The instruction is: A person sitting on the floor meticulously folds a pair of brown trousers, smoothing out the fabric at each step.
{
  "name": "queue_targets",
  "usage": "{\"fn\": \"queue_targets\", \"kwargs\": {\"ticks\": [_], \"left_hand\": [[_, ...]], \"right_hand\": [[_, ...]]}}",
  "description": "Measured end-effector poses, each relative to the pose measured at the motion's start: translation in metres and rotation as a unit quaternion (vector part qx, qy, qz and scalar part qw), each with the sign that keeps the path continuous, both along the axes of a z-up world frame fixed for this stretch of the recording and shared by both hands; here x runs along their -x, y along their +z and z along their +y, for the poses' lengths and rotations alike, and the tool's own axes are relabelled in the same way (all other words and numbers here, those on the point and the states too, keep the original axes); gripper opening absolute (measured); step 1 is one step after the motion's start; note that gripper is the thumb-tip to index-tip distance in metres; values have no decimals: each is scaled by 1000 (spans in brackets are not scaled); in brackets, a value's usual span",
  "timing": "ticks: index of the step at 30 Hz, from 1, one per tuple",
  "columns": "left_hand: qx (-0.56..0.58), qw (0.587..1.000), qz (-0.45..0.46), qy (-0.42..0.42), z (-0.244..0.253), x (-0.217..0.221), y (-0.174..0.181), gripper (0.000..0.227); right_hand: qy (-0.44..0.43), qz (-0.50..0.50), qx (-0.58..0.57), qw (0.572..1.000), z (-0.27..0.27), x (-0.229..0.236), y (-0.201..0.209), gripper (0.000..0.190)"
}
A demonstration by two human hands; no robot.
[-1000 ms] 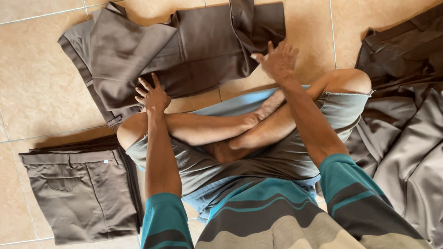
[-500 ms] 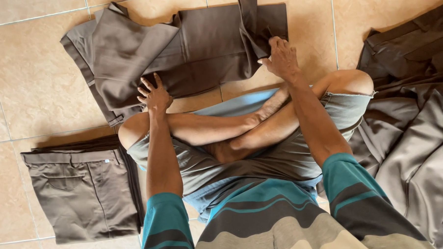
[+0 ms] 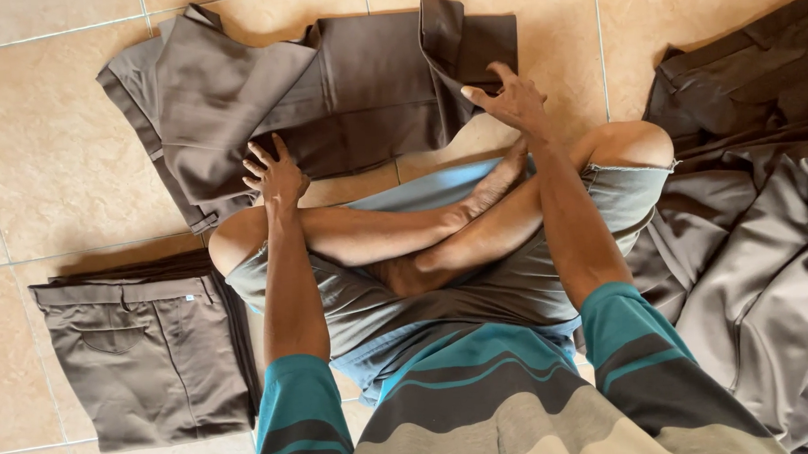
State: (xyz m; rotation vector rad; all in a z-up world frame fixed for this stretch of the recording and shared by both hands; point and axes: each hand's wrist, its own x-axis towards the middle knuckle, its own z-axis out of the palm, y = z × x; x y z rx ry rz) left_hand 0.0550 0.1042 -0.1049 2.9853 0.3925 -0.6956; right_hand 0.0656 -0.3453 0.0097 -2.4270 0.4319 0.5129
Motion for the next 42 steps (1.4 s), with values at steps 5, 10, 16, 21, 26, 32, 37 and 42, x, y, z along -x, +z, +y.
{"fn": "queue_targets", "kwargs": {"ticks": [5,10,16,21,26,32,37,42], "left_hand": [[6,999,31,11,5,-2,-11,103],[-9,1000,23,10,2,0,-10,101],[-15,1000,18,12,2,1,-6,98],[-15,1000,-10,8,1,4,-12,93],[-30,995,-85,-41,-4,7,-6,85],[-41,998,-53,-3,-9,0,-15,98],[-54,995,-85,-25,-9,4,-14,98],[-2,996,-88,-12,-17,8,5,91]], "right_hand": [[65,28,-18,997,-34,-6,-65,75],[68,51,-24,996,-30,-7,-58,59],[-10,17,62,998,-74,-10,-138,45],[-83,35,31,995,-64,10,-84,58],[-34,80,126,988,-83,1,-117,53],[-96,3,-13,995,-38,14,-62,69],[-157,-180,-5,971,-63,-27,-129,36],[-165,-49,-9,985,-87,-17,-164,55]]}}
